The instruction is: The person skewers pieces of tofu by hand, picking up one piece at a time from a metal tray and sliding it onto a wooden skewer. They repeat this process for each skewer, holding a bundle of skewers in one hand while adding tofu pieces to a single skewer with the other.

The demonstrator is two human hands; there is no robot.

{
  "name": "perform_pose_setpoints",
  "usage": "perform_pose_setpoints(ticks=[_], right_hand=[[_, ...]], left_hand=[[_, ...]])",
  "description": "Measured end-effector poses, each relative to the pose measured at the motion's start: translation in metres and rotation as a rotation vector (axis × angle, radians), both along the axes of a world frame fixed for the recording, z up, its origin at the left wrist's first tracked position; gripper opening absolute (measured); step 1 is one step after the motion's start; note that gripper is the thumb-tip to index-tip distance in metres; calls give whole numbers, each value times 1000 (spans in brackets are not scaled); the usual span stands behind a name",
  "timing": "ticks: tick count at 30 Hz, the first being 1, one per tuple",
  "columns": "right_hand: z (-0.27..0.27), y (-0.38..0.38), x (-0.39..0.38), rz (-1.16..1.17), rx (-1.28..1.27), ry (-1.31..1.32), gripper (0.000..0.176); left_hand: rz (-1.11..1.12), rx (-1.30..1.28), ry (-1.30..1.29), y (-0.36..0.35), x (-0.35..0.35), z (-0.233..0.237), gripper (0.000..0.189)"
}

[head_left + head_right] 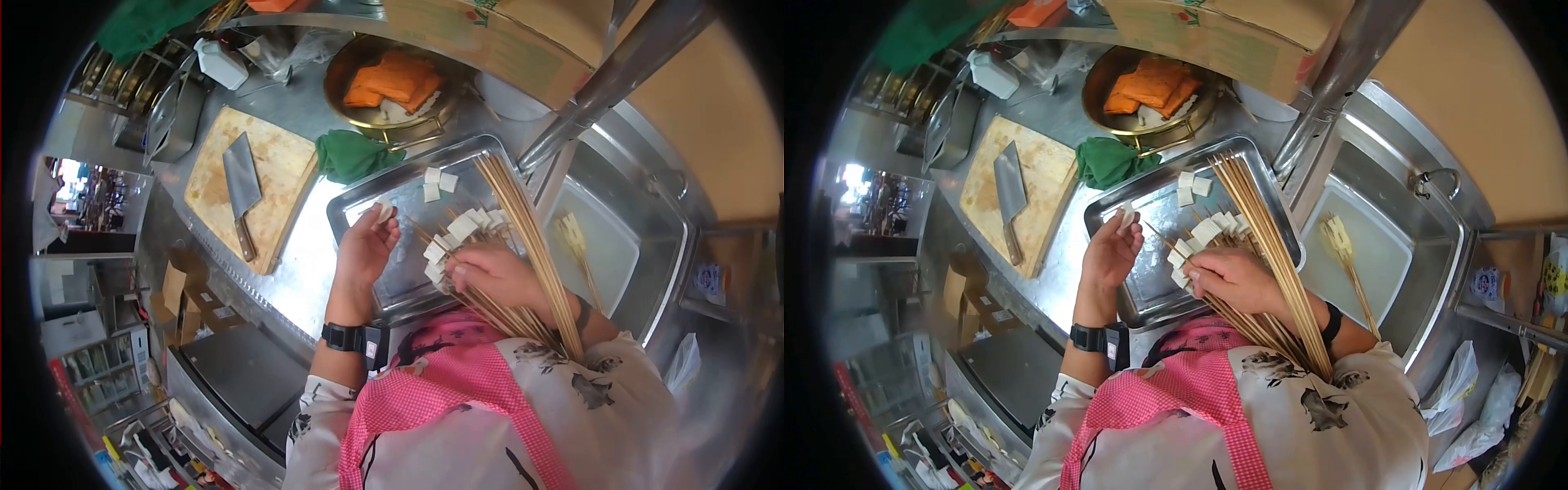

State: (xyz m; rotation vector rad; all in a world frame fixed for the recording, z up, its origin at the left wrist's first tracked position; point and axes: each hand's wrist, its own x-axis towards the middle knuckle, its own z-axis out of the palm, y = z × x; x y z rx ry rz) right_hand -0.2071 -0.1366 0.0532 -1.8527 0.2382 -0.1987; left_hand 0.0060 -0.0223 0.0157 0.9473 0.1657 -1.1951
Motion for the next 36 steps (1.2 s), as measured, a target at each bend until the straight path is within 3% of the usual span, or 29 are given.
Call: perform_pose_setpoints(ticks=[20, 36], right_hand=[[-4, 1, -1, -8, -6, -23, 19], [-6, 1, -1, -7, -29, -14, 20]], left_hand=[[-27, -70, 66, -11, -22, 16, 19], [-60, -35, -238, -8, -40, 26, 16]])
